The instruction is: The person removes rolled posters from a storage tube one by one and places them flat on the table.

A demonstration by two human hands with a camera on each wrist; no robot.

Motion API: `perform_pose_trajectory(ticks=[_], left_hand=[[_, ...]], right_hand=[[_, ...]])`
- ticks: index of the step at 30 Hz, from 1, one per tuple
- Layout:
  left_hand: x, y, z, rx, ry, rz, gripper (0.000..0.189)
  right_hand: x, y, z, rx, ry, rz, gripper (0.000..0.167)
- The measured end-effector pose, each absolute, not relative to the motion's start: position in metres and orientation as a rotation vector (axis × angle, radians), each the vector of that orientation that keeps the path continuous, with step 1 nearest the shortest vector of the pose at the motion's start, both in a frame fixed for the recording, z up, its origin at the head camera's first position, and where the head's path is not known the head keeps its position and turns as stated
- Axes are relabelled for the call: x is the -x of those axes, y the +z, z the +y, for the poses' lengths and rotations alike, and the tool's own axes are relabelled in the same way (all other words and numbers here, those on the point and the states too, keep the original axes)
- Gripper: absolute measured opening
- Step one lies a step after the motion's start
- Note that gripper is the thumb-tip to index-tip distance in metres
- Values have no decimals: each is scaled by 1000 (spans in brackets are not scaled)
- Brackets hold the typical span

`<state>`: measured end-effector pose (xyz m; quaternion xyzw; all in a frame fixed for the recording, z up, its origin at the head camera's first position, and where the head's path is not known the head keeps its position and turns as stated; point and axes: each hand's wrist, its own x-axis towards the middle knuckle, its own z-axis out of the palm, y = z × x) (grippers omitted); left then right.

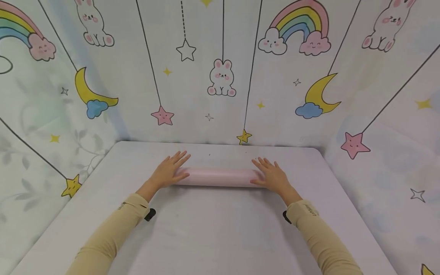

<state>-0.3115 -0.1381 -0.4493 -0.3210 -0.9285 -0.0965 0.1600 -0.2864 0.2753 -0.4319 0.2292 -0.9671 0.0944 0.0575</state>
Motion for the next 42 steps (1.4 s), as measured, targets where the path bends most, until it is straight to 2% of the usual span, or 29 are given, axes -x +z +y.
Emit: perform_pose_trajectory(ticks=[26,34,42], left_hand=[[311,-473,-142,803,-268,-2820,73],[308,-473,-142,784,-269,-2838,68],[306,-474,-139,791,-313,-2823,63]], right_hand=[[292,-460,281,-661,272,-2927,76],[288,-460,278,-710,225,-2805,66],[286,-461,279,-710,245,-2807,64]])
